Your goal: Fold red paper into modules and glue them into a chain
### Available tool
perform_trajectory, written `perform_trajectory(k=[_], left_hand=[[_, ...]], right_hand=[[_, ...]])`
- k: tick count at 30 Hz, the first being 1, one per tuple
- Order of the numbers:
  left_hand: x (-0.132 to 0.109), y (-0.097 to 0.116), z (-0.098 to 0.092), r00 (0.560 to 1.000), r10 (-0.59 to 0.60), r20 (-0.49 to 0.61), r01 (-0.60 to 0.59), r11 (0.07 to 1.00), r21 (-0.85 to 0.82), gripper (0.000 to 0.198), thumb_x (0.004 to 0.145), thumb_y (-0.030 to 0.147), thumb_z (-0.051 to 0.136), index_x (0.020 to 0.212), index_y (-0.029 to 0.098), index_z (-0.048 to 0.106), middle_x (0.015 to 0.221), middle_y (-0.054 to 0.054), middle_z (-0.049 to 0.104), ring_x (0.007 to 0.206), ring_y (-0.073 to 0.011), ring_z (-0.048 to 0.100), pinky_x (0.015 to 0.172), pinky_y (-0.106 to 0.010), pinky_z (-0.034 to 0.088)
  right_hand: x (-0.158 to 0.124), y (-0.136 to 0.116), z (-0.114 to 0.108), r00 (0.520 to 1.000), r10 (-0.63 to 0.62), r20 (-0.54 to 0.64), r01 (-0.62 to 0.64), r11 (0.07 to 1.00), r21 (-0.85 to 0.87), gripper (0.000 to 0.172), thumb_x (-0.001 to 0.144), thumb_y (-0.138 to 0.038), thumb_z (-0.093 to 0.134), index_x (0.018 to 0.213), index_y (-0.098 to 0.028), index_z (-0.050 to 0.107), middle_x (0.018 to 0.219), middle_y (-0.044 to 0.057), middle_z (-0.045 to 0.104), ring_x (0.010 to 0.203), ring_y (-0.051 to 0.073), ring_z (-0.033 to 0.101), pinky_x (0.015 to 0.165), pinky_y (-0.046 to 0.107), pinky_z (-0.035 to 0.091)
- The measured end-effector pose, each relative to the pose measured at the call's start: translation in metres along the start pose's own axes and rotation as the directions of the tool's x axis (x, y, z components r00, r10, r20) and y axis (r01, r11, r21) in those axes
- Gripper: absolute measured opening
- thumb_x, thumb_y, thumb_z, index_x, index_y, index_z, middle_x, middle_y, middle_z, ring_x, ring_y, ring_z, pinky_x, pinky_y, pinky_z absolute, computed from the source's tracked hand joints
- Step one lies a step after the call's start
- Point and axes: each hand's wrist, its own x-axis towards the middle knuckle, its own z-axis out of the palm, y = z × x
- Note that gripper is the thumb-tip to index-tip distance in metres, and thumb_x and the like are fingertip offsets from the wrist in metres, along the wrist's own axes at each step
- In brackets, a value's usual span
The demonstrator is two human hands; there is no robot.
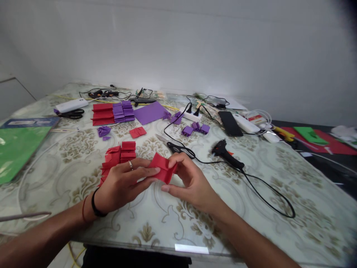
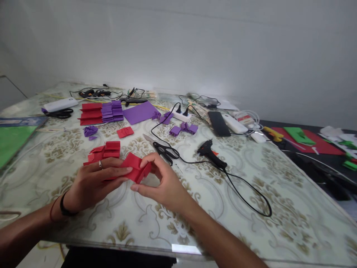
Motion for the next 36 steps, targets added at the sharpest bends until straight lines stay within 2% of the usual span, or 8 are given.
perform_trajectory(k=[3, 7, 13, 24, 29, 32, 34, 36], left_hand=[[0.000, 0.000, 0.001, 1.000, -0.010, -0.026, 0.009, 0.999, -0.031, 0.012, 0.091, 0.026, 0.076, 0.100, 0.029, 0.085, 0.100, -0.004, 0.083, 0.088, -0.0235, 0.081, 0.080, -0.031, 0.067], [0.003, 0.000, 0.000, 0.997, 0.063, -0.052, -0.063, 0.998, -0.010, 0.013, 0.093, 0.023, 0.076, 0.103, 0.027, 0.083, 0.097, -0.004, 0.083, 0.087, -0.0201, 0.080, 0.079, -0.028, 0.066], [0.004, -0.001, -0.001, 0.993, 0.094, -0.069, -0.096, 0.995, -0.022, 0.010, 0.094, 0.024, 0.077, 0.103, 0.022, 0.082, 0.098, -0.005, 0.084, 0.087, -0.0178, 0.080, 0.079, -0.026, 0.066], [0.006, -0.001, -0.003, 0.996, 0.089, -0.021, -0.090, 0.991, -0.099, 0.007, 0.093, 0.020, 0.078, 0.098, 0.019, 0.082, 0.097, -0.006, 0.083, 0.088, -0.0174, 0.079, 0.080, -0.025, 0.064], [0.000, -0.006, 0.000, 0.990, -0.126, 0.065, 0.134, 0.980, -0.146, 0.013, 0.096, 0.026, 0.074, 0.107, 0.020, 0.077, 0.101, -0.006, 0.081, 0.094, -0.0196, 0.077, 0.086, -0.030, 0.062], [-0.003, -0.012, 0.006, 0.941, -0.315, 0.121, 0.337, 0.887, -0.315, 0.043, 0.096, 0.029, 0.073, 0.137, 0.022, 0.060, 0.112, -0.008, 0.077, 0.098, -0.0205, 0.076, 0.084, -0.031, 0.062], [-0.003, -0.014, 0.009, 0.910, -0.359, 0.206, 0.414, 0.813, -0.411, 0.056, 0.095, 0.029, 0.074, 0.145, 0.023, 0.051, 0.121, -0.009, 0.073, 0.110, -0.0226, 0.073, 0.091, -0.034, 0.061], [-0.002, -0.014, 0.010, 0.891, -0.345, 0.294, 0.449, 0.762, -0.467, 0.051, 0.095, 0.027, 0.073, 0.142, 0.022, 0.053, 0.127, -0.011, 0.070, 0.121, -0.0243, 0.069, 0.099, -0.037, 0.057]], right_hand=[[0.000, -0.002, 0.002, 1.000, 0.007, -0.017, -0.007, 1.000, -0.025, 0.034, 0.085, -0.032, 0.084, 0.104, -0.028, 0.056, 0.099, 0.000, 0.058, 0.090, 0.018, 0.060, 0.087, 0.032, 0.053], [-0.001, -0.003, 0.002, 1.000, 0.023, -0.020, -0.024, 0.998, -0.053, 0.033, 0.085, -0.031, 0.083, 0.104, -0.027, 0.056, 0.097, 0.000, 0.059, 0.089, 0.018, 0.059, 0.085, 0.030, 0.051], [-0.001, -0.003, 0.000, 1.000, 0.024, 0.010, -0.024, 1.000, -0.002, 0.028, 0.089, -0.029, 0.081, 0.104, -0.027, 0.057, 0.098, 0.000, 0.060, 0.091, 0.018, 0.058, 0.087, 0.030, 0.048], [0.002, -0.001, 0.002, 0.998, 0.037, -0.055, -0.034, 0.998, 0.060, 0.038, 0.082, -0.037, 0.090, 0.096, -0.025, 0.057, 0.097, -0.002, 0.057, 0.091, 0.016, 0.058, 0.084, 0.027, 0.047], [0.003, -0.003, 0.001, 0.999, 0.023, -0.030, -0.027, 0.990, -0.138, 0.035, 0.080, -0.036, 0.091, 0.097, -0.025, 0.062, 0.096, -0.001, 0.063, 0.091, 0.018, 0.060, 0.085, 0.031, 0.046], [0.004, -0.005, 0.002, 1.000, -0.015, 0.027, 0.021, 0.967, -0.256, 0.028, 0.083, -0.028, 0.089, 0.090, -0.023, 0.062, 0.093, -0.001, 0.064, 0.087, 0.017, 0.060, 0.083, 0.030, 0.044], [0.005, -0.007, 0.003, 0.998, -0.032, 0.058, 0.046, 0.961, -0.273, 0.025, 0.086, -0.022, 0.086, 0.084, -0.022, 0.061, 0.088, -0.002, 0.064, 0.083, 0.016, 0.059, 0.080, 0.029, 0.044], [0.005, -0.008, 0.004, 0.996, -0.035, 0.078, 0.055, 0.960, -0.273, 0.023, 0.087, -0.018, 0.084, 0.081, -0.021, 0.062, 0.084, -0.003, 0.063, 0.080, 0.015, 0.059, 0.078, 0.027, 0.044]])
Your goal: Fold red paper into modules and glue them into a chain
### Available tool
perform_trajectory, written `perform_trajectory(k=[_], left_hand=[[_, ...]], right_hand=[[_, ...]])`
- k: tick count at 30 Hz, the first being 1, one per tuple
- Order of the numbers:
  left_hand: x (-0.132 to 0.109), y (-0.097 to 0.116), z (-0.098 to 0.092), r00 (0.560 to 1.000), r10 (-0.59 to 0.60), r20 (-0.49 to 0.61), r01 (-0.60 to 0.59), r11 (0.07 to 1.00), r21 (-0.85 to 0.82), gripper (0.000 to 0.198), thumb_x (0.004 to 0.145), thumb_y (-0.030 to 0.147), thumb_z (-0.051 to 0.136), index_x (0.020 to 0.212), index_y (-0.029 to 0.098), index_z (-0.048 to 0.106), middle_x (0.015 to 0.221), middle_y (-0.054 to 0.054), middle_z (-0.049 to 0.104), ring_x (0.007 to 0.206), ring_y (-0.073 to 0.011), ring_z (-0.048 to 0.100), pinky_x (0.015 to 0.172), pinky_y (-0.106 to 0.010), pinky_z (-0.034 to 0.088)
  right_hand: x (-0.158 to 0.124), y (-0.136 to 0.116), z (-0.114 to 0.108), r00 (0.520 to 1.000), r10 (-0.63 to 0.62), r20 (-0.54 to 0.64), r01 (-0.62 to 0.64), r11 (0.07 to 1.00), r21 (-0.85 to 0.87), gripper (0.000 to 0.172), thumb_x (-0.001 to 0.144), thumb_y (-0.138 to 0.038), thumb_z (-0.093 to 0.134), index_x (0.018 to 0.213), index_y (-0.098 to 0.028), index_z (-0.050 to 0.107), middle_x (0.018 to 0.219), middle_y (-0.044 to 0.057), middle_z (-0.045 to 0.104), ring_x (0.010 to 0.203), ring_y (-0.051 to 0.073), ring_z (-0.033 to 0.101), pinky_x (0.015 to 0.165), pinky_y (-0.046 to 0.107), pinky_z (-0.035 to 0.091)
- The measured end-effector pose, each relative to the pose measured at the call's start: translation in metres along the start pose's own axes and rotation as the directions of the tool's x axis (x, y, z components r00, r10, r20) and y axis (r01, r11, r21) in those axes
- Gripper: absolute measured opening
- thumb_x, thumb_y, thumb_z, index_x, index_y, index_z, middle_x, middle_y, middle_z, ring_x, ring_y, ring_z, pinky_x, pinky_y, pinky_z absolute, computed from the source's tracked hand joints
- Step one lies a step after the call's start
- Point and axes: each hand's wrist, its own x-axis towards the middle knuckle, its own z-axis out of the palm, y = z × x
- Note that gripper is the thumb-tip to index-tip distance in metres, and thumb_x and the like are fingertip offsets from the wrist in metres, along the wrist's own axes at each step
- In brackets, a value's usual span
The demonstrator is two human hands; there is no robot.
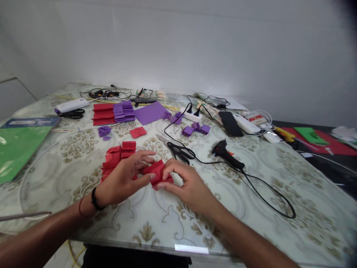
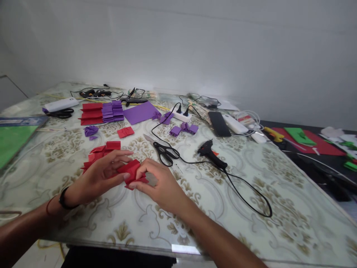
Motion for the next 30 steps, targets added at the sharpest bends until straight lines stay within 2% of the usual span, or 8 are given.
perform_trajectory(k=[2, 5, 7, 10, 14, 21, 26, 30], left_hand=[[0.001, 0.002, -0.001, 0.997, -0.024, 0.069, 0.028, 0.998, -0.058, 0.043, 0.095, 0.025, 0.072, 0.136, 0.022, 0.057, 0.127, -0.010, 0.069, 0.124, -0.0245, 0.066, 0.100, -0.036, 0.056], [0.000, 0.006, -0.003, 0.985, -0.053, 0.161, 0.076, 0.987, -0.142, 0.049, 0.097, 0.022, 0.069, 0.143, 0.025, 0.051, 0.122, -0.008, 0.067, 0.114, -0.0222, 0.067, 0.089, -0.032, 0.056], [-0.001, 0.007, -0.006, 0.958, -0.061, 0.278, 0.120, 0.973, -0.200, 0.047, 0.098, 0.020, 0.067, 0.141, 0.025, 0.050, 0.116, -0.007, 0.068, 0.103, -0.0198, 0.068, 0.083, -0.031, 0.054], [-0.002, 0.006, -0.009, 0.910, -0.064, 0.410, 0.198, 0.936, -0.293, 0.030, 0.097, 0.018, 0.067, 0.125, 0.022, 0.055, 0.103, -0.004, 0.068, 0.092, -0.0177, 0.065, 0.078, -0.029, 0.051], [-0.001, 0.004, -0.013, 0.922, -0.054, 0.385, 0.198, 0.917, -0.346, 0.020, 0.093, 0.021, 0.072, 0.110, 0.020, 0.061, 0.106, -0.004, 0.063, 0.095, -0.0182, 0.061, 0.078, -0.028, 0.048], [0.000, 0.011, -0.015, 0.938, -0.054, 0.342, 0.194, 0.899, -0.392, 0.020, 0.097, 0.023, 0.073, 0.116, 0.020, 0.067, 0.108, -0.006, 0.069, 0.096, -0.0174, 0.067, 0.083, -0.027, 0.052], [0.001, 0.008, -0.010, 0.939, -0.093, 0.332, 0.248, 0.851, -0.463, 0.025, 0.091, 0.017, 0.080, 0.111, 0.019, 0.064, 0.094, -0.003, 0.071, 0.086, -0.0152, 0.069, 0.077, -0.026, 0.053], [0.003, 0.004, -0.006, 0.952, -0.097, 0.291, 0.228, 0.858, -0.460, 0.028, 0.087, 0.015, 0.083, 0.107, 0.018, 0.063, 0.084, 0.001, 0.070, 0.076, -0.0128, 0.067, 0.070, -0.024, 0.052]], right_hand=[[0.000, -0.001, 0.000, 1.000, 0.008, 0.014, -0.008, 1.000, 0.016, 0.022, 0.087, -0.015, 0.083, 0.080, -0.021, 0.064, 0.082, -0.004, 0.065, 0.079, 0.014, 0.060, 0.078, 0.027, 0.045], [0.000, -0.002, 0.000, 0.998, 0.017, 0.058, -0.021, 0.998, 0.065, 0.017, 0.086, -0.019, 0.085, 0.080, -0.021, 0.069, 0.081, -0.003, 0.069, 0.077, 0.013, 0.063, 0.078, 0.026, 0.047], [-0.001, -0.002, 0.001, 0.993, 0.022, 0.120, -0.036, 0.993, 0.112, 0.015, 0.087, -0.024, 0.085, 0.081, -0.020, 0.073, 0.082, -0.002, 0.072, 0.077, 0.014, 0.065, 0.077, 0.026, 0.049], [-0.002, -0.001, 0.002, 0.974, 0.027, 0.227, -0.069, 0.981, 0.181, 0.013, 0.090, -0.029, 0.083, 0.083, -0.019, 0.077, 0.085, 0.001, 0.078, 0.080, 0.015, 0.070, 0.079, 0.027, 0.052], [-0.002, 0.000, 0.002, 0.972, 0.022, 0.233, -0.062, 0.984, 0.168, 0.017, 0.090, -0.034, 0.082, 0.083, -0.019, 0.078, 0.083, 0.001, 0.076, 0.080, 0.015, 0.070, 0.080, 0.027, 0.052], [-0.001, -0.001, -0.002, 0.985, 0.050, 0.167, -0.070, 0.990, 0.119, 0.019, 0.092, -0.039, 0.080, 0.086, -0.021, 0.076, 0.086, 0.000, 0.073, 0.081, 0.015, 0.067, 0.081, 0.028, 0.050], [-0.002, 0.000, -0.002, 0.986, 0.088, 0.143, -0.106, 0.987, 0.120, 0.018, 0.091, -0.038, 0.080, 0.087, -0.021, 0.074, 0.087, 0.000, 0.073, 0.081, 0.016, 0.065, 0.082, 0.030, 0.048], [-0.002, -0.002, -0.002, 0.982, 0.124, 0.143, -0.144, 0.979, 0.144, 0.020, 0.090, -0.037, 0.082, 0.088, -0.021, 0.070, 0.085, 0.000, 0.072, 0.079, 0.016, 0.063, 0.078, 0.029, 0.048]])
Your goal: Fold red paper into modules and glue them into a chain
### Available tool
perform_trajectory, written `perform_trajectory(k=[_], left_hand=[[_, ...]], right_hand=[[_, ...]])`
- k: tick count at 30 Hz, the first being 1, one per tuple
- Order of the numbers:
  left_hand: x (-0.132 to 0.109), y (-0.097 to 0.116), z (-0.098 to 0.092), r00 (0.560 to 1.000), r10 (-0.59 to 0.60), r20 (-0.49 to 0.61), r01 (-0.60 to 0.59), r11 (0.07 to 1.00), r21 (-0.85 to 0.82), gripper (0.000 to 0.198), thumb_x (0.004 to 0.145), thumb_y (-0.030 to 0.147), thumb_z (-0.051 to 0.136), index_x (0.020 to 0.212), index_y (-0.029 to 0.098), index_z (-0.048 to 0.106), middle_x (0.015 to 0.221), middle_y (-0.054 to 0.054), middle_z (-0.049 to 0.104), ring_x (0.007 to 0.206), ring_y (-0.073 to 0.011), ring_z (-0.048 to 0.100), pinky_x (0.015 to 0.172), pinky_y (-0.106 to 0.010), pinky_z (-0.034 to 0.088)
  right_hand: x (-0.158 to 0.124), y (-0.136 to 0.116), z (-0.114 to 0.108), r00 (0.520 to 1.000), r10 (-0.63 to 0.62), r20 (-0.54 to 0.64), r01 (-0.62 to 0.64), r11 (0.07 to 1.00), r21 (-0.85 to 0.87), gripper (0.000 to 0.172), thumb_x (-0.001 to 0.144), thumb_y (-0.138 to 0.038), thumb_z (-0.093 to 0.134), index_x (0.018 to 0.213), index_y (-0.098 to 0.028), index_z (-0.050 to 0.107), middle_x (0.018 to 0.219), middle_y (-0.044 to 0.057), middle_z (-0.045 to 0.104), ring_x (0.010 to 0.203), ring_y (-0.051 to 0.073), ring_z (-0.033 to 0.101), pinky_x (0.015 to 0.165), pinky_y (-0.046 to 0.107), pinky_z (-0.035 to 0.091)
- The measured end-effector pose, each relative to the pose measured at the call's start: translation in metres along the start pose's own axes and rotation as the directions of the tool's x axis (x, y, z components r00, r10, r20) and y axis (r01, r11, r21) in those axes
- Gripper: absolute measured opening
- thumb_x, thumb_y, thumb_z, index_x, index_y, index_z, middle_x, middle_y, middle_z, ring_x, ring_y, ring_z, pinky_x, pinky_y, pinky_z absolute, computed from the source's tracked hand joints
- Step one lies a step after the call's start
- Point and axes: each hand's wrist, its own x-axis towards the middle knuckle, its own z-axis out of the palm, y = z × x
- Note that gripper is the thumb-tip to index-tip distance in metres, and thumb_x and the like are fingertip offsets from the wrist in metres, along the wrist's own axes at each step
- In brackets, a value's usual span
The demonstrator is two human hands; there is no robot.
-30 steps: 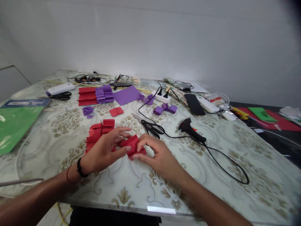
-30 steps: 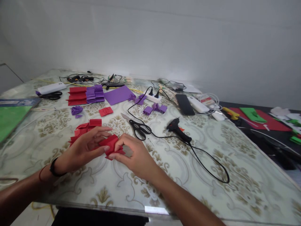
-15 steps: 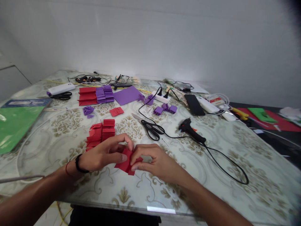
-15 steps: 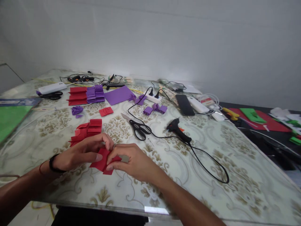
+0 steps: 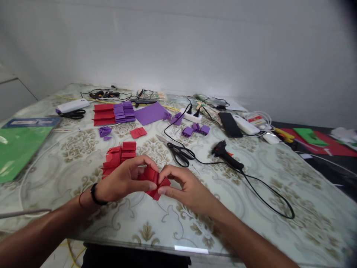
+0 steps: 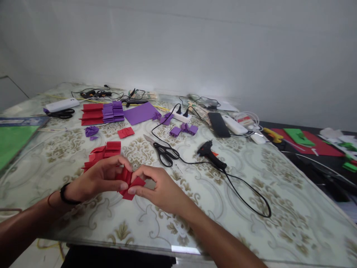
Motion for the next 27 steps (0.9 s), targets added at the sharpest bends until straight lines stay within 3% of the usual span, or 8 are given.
perform_trajectory(k=[5, 11, 18, 22, 27], left_hand=[[0.0009, 0.0030, 0.0014, 0.995, 0.047, -0.085, -0.034, 0.988, 0.152, 0.028, 0.084, 0.016, 0.083, 0.105, 0.019, 0.066, 0.089, 0.001, 0.068, 0.078, -0.0125, 0.064, 0.070, -0.024, 0.051], [0.0013, 0.0009, 0.0030, 0.988, 0.120, -0.100, -0.081, 0.942, 0.325, 0.026, 0.088, 0.019, 0.076, 0.111, 0.020, 0.065, 0.093, 0.000, 0.066, 0.081, -0.0133, 0.062, 0.073, -0.025, 0.051], [-0.0034, 0.0017, 0.0050, 0.981, 0.161, -0.104, -0.060, 0.770, 0.636, 0.022, 0.087, 0.021, 0.072, 0.107, 0.021, 0.064, 0.097, -0.002, 0.067, 0.088, -0.0184, 0.065, 0.079, -0.031, 0.053], [-0.0028, 0.0058, 0.0069, 0.981, 0.169, -0.095, -0.077, 0.789, 0.610, 0.022, 0.087, 0.017, 0.065, 0.109, 0.020, 0.064, 0.096, -0.003, 0.067, 0.087, -0.0184, 0.064, 0.078, -0.032, 0.052], [-0.0008, 0.0066, 0.0071, 0.979, 0.193, -0.070, -0.147, 0.897, 0.416, 0.020, 0.089, 0.015, 0.067, 0.107, 0.019, 0.063, 0.095, -0.003, 0.066, 0.085, -0.0169, 0.063, 0.076, -0.029, 0.054]], right_hand=[[0.0004, -0.0010, -0.0007, 1.000, -0.021, -0.023, 0.020, 0.999, -0.026, 0.022, 0.091, -0.041, 0.079, 0.088, -0.021, 0.071, 0.086, 0.001, 0.071, 0.080, 0.017, 0.063, 0.078, 0.031, 0.048], [0.0018, 0.0019, -0.0005, 0.995, -0.049, -0.085, 0.044, 0.997, -0.061, 0.020, 0.093, -0.038, 0.079, 0.086, -0.021, 0.072, 0.085, 0.001, 0.071, 0.079, 0.017, 0.063, 0.076, 0.030, 0.046], [0.0013, 0.0003, 0.0009, 0.997, -0.060, -0.049, 0.055, 0.994, -0.099, 0.021, 0.094, -0.038, 0.076, 0.084, -0.021, 0.071, 0.084, 0.001, 0.070, 0.078, 0.017, 0.062, 0.075, 0.030, 0.046], [-0.0002, -0.0006, 0.0001, 0.996, -0.071, -0.045, 0.066, 0.993, -0.096, 0.017, 0.095, -0.035, 0.073, 0.086, -0.021, 0.068, 0.084, 0.001, 0.069, 0.078, 0.017, 0.062, 0.075, 0.031, 0.046], [-0.0012, -0.0019, -0.0008, 0.996, -0.063, -0.059, 0.058, 0.994, -0.093, 0.015, 0.095, -0.031, 0.069, 0.084, -0.021, 0.064, 0.082, 0.001, 0.066, 0.076, 0.017, 0.060, 0.074, 0.031, 0.047]])
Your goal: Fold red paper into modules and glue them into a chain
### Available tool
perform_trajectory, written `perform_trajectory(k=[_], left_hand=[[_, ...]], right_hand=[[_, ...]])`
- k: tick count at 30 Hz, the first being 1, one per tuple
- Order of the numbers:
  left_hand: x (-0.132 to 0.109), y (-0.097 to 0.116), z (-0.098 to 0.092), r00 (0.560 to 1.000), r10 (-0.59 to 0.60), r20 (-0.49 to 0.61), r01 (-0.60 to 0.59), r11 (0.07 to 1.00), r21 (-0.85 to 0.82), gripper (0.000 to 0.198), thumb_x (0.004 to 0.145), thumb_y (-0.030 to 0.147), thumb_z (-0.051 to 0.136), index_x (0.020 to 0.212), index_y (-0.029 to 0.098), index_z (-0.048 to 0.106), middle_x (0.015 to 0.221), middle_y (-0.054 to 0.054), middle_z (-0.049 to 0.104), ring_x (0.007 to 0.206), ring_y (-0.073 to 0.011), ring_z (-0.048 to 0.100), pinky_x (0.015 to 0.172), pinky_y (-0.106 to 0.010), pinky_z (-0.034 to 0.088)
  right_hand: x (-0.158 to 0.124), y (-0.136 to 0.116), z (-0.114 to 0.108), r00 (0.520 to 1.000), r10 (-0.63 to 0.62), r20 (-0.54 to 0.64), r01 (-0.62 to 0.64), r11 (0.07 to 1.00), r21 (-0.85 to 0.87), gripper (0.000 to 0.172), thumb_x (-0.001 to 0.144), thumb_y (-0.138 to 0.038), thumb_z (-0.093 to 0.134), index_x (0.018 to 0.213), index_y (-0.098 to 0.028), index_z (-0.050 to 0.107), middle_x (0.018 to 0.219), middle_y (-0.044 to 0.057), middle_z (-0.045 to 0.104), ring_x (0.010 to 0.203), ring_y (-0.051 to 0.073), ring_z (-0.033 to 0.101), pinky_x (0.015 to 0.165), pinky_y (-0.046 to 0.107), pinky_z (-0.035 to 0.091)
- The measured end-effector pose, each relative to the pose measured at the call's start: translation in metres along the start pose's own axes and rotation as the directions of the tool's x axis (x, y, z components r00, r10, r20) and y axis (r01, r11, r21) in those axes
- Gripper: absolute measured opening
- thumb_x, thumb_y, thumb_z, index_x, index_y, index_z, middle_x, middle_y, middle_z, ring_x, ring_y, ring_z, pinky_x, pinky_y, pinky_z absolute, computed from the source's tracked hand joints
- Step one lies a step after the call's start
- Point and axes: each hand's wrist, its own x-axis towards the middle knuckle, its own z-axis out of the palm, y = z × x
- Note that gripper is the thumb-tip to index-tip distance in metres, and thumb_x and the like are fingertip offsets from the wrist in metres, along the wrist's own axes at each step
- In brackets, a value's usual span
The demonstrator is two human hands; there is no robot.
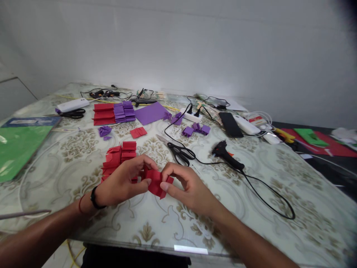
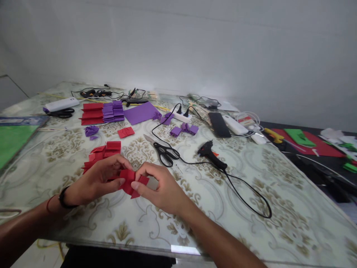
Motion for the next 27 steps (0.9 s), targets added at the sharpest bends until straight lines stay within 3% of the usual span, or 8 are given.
perform_trajectory(k=[4, 7, 12, 16, 20, 27], left_hand=[[0.0002, -0.0012, -0.0018, 1.000, 0.005, -0.025, -0.006, 0.998, -0.056, 0.019, 0.089, 0.017, 0.071, 0.107, 0.019, 0.064, 0.098, -0.004, 0.065, 0.086, -0.0158, 0.062, 0.076, -0.027, 0.053], [0.0000, -0.0029, -0.0026, 0.999, -0.019, -0.034, 0.016, 0.997, -0.072, 0.021, 0.089, 0.016, 0.072, 0.107, 0.020, 0.064, 0.096, -0.002, 0.064, 0.081, -0.0138, 0.060, 0.071, -0.025, 0.051], [-0.0004, -0.0054, -0.0035, 0.995, -0.097, -0.033, 0.091, 0.985, -0.148, 0.021, 0.089, 0.020, 0.076, 0.106, 0.019, 0.064, 0.092, -0.001, 0.064, 0.076, -0.0122, 0.059, 0.066, -0.023, 0.047], [-0.0001, -0.0067, -0.0069, 0.990, -0.096, -0.105, 0.081, 0.987, -0.138, 0.019, 0.091, 0.026, 0.077, 0.105, 0.018, 0.066, 0.086, 0.000, 0.065, 0.072, -0.0120, 0.057, 0.062, -0.023, 0.043], [0.0010, -0.0063, -0.0091, 0.983, -0.025, -0.183, 0.010, 0.996, -0.084, 0.010, 0.093, 0.025, 0.077, 0.099, 0.019, 0.070, 0.086, 0.000, 0.064, 0.075, -0.0116, 0.056, 0.066, -0.023, 0.044], [0.0014, 0.0001, -0.0084, 0.989, -0.012, -0.146, 0.001, 0.997, -0.073, 0.008, 0.100, 0.027, 0.068, 0.099, 0.021, 0.072, 0.088, 0.000, 0.067, 0.079, -0.0126, 0.059, 0.075, -0.025, 0.047]], right_hand=[[-0.0018, 0.0027, -0.0003, 1.000, -0.025, -0.006, 0.025, 0.999, 0.021, 0.003, 0.096, -0.024, 0.062, 0.095, -0.022, 0.063, 0.088, 0.002, 0.064, 0.082, 0.018, 0.060, 0.078, 0.032, 0.048], [-0.0031, 0.0051, -0.0006, 0.999, -0.042, -0.021, 0.044, 0.998, 0.053, 0.007, 0.096, -0.018, 0.059, 0.101, -0.022, 0.062, 0.093, 0.002, 0.064, 0.086, 0.018, 0.061, 0.079, 0.031, 0.049], [-0.0018, 0.0039, -0.0015, 0.998, -0.052, -0.021, 0.053, 0.997, 0.047, 0.008, 0.098, -0.017, 0.059, 0.100, -0.022, 0.066, 0.093, 0.003, 0.067, 0.086, 0.018, 0.063, 0.079, 0.031, 0.049], [0.0007, 0.0016, -0.0008, 0.995, -0.099, 0.023, 0.099, 0.995, -0.010, 0.001, 0.095, -0.021, 0.070, 0.094, -0.022, 0.070, 0.092, 0.003, 0.069, 0.087, 0.019, 0.065, 0.083, 0.034, 0.049], [0.0011, 0.0020, -0.0003, 0.993, -0.109, 0.038, 0.108, 0.994, 0.014, 0.022, 0.085, -0.029, 0.086, 0.101, -0.024, 0.073, 0.101, 0.004, 0.070, 0.093, 0.021, 0.066, 0.088, 0.036, 0.050], [0.0002, 0.0054, -0.0037, 0.994, -0.103, 0.032, 0.098, 0.985, 0.141, 0.038, 0.075, -0.044, 0.094, 0.100, -0.025, 0.074, 0.101, 0.003, 0.069, 0.092, 0.020, 0.065, 0.087, 0.034, 0.050]])
